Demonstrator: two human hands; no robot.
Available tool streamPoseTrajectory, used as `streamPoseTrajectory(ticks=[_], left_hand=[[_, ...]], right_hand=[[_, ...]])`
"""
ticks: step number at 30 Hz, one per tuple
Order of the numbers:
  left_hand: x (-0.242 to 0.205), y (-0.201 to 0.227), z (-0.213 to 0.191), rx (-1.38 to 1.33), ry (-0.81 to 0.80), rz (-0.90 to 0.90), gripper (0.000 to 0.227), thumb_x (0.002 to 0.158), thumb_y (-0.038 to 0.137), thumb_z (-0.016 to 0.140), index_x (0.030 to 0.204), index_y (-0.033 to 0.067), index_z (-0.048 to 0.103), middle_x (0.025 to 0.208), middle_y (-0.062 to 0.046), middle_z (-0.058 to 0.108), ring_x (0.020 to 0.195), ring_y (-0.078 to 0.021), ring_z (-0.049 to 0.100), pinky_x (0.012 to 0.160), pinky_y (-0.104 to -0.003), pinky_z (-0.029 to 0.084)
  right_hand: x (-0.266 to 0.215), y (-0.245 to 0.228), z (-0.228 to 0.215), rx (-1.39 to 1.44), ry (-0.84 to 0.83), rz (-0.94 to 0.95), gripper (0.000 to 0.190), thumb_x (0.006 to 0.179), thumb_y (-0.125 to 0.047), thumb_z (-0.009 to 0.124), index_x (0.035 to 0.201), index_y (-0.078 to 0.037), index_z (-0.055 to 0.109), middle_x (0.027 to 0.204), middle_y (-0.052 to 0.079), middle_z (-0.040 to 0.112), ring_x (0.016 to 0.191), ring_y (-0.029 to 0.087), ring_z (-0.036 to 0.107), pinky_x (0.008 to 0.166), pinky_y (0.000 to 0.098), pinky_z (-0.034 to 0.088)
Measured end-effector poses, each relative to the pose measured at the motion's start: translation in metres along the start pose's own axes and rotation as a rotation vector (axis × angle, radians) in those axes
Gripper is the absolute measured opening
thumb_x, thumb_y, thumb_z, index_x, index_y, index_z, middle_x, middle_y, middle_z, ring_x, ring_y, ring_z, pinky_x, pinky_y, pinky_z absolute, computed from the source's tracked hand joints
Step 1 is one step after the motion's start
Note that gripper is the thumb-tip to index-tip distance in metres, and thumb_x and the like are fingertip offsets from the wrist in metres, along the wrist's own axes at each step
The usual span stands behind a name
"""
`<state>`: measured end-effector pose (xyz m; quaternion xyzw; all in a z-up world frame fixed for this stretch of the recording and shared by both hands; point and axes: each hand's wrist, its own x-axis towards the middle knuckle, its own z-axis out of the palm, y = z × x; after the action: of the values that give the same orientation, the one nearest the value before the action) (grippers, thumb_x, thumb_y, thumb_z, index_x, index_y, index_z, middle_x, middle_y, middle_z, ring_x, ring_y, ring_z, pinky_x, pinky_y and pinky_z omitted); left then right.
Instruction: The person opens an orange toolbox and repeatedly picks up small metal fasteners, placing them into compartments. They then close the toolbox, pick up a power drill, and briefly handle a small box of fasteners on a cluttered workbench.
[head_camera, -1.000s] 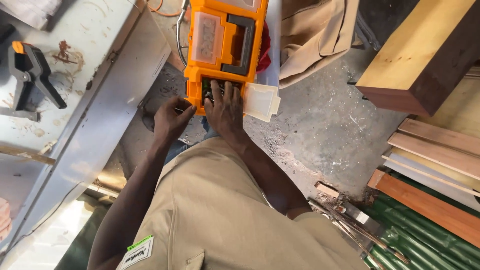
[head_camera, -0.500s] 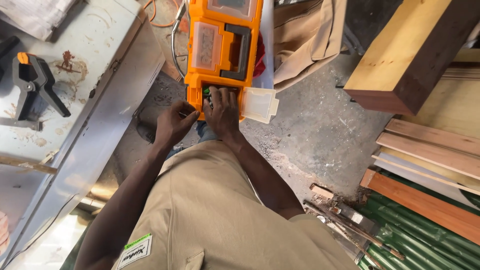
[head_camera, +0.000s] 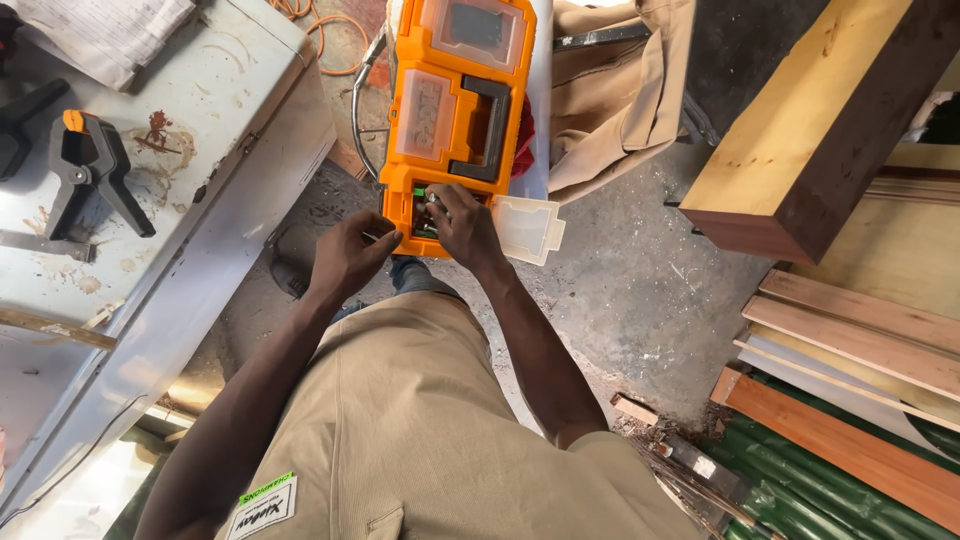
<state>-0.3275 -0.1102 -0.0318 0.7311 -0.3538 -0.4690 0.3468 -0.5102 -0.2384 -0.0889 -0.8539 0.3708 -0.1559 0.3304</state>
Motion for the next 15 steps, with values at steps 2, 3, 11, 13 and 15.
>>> streamPoseTrajectory(ticks=[2, 3, 11, 13, 15], left_hand=[[0.001, 0.001, -0.004, 0.009, 0.007, -0.001, 0.035, 0.093, 0.039, 0.076, 0.11, 0.0087, 0.076, 0.096, -0.015, 0.077, 0.09, -0.0363, 0.075, 0.076, -0.047, 0.057], [-0.001, 0.001, -0.005, 0.019, 0.007, -0.005, 0.034, 0.092, 0.04, 0.075, 0.109, 0.0099, 0.076, 0.096, -0.013, 0.077, 0.09, -0.036, 0.075, 0.076, -0.047, 0.057], [0.006, 0.009, 0.006, -0.016, 0.039, 0.063, 0.025, 0.097, 0.029, 0.074, 0.108, 0.0071, 0.078, 0.095, -0.016, 0.076, 0.085, -0.0354, 0.075, 0.071, -0.045, 0.058], [0.007, 0.013, 0.011, -0.026, 0.039, 0.079, 0.023, 0.098, 0.028, 0.073, 0.109, 0.0076, 0.078, 0.094, -0.016, 0.076, 0.084, -0.0349, 0.075, 0.07, -0.044, 0.059], [0.008, 0.019, 0.016, -0.106, 0.044, 0.119, 0.027, 0.102, 0.028, 0.069, 0.112, 0.0036, 0.076, 0.096, -0.02, 0.075, 0.085, -0.0384, 0.075, 0.07, -0.046, 0.058]], right_hand=[[0.002, -0.001, -0.005, -0.006, 0.026, -0.007, 0.022, 0.105, -0.026, 0.062, 0.126, -0.018, 0.067, 0.097, 0.006, 0.066, 0.086, 0.033, 0.072, 0.069, 0.0436, 0.061], [-0.001, -0.002, -0.006, -0.011, 0.052, -0.006, 0.021, 0.106, -0.025, 0.062, 0.125, -0.019, 0.067, 0.097, 0.005, 0.066, 0.085, 0.032, 0.073, 0.068, 0.0435, 0.061], [0.005, -0.013, -0.025, 0.402, 0.212, 0.191, 0.017, 0.104, -0.027, 0.068, 0.118, -0.016, 0.072, 0.094, 0.01, 0.07, 0.084, 0.023, 0.069, 0.068, 0.0364, 0.058], [0.005, -0.016, -0.029, 0.553, 0.244, 0.267, 0.019, 0.104, -0.028, 0.07, 0.118, -0.015, 0.072, 0.092, 0.008, 0.07, 0.08, 0.012, 0.065, 0.064, 0.0313, 0.055], [0.007, -0.022, -0.035, 1.017, 0.255, 0.435, 0.022, 0.101, -0.018, 0.07, 0.117, -0.004, 0.066, 0.079, 0.007, 0.062, 0.049, 0.007, 0.054, 0.038, 0.019, 0.041]])
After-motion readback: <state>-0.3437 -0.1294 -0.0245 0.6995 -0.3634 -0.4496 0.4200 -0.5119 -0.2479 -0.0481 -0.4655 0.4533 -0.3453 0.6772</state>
